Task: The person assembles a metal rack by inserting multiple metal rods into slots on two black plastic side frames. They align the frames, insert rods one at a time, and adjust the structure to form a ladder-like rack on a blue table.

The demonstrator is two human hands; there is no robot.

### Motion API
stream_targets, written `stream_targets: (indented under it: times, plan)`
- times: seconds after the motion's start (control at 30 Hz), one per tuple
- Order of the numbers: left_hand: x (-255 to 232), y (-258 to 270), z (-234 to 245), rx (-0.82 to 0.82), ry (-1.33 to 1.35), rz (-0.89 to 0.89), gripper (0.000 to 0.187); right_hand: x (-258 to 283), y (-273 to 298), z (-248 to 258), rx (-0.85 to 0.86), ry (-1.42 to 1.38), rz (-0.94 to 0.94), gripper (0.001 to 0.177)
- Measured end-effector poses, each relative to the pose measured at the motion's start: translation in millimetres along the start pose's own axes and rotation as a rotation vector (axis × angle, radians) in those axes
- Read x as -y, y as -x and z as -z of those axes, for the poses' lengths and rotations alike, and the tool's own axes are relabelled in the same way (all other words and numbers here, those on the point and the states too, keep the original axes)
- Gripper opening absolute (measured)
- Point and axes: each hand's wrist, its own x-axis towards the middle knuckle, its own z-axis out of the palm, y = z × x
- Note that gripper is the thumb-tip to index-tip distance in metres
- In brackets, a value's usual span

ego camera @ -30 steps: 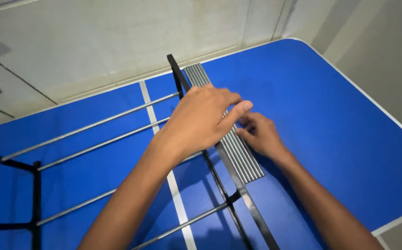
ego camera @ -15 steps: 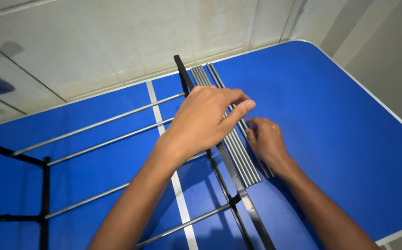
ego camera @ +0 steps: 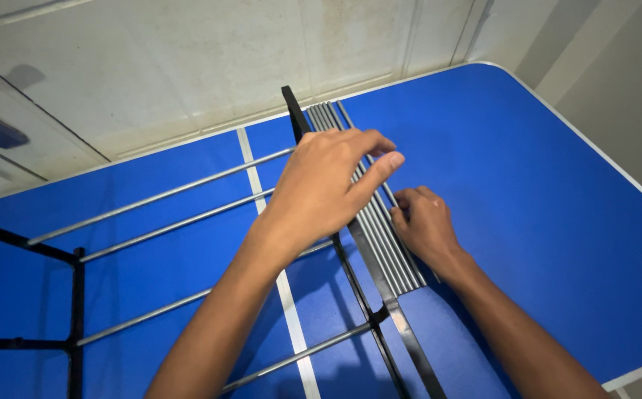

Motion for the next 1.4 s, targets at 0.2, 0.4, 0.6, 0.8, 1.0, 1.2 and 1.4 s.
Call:
stream_targets:
  times: [0.2,0.4,0.6,0.8,1.0,1.2,1.4]
  plan:
    - [-0.5,-0.8,-1.8,-0.002,-0.02,0.018,0.038,0.6,-1.3,0.9,0.019,0.003,-0.018,0.023]
    - [-0.5,0.2,-3.4,-0.006,-0.035,0.025,0.038,3.1,-0.4,2.5,0.032,-0.03,0.009,0.025]
    - [-0.3,2.0,-4.3,-0.015,-0.03,0.029,0.039,3.9,-1.2,2.1,0.015,-0.013,0.044,0.025]
    - [0.5,3.0,-5.8,-0.022,-0.042,0.032,0.038,3.0,-0.9,1.8,0.011,-0.012,0.022,0.023]
    - [1.6,3.6,-6.1,-0.03,-0.048,0.019,0.039,2.4,-0.2,0.3,-0.005,-0.038,0.053,0.025]
    - [2.7,4.4,-7.9,-0.043,-0.045,0.0,0.039,1.4,-0.9,-4.9,-0.032,-0.029,0.054,0.025]
    - [2.2,5.7,-6.5,-0.045,-0.061,0.016,0.038,-1.1,-1.0,-5.1,-0.034,-0.022,0.04,0.022]
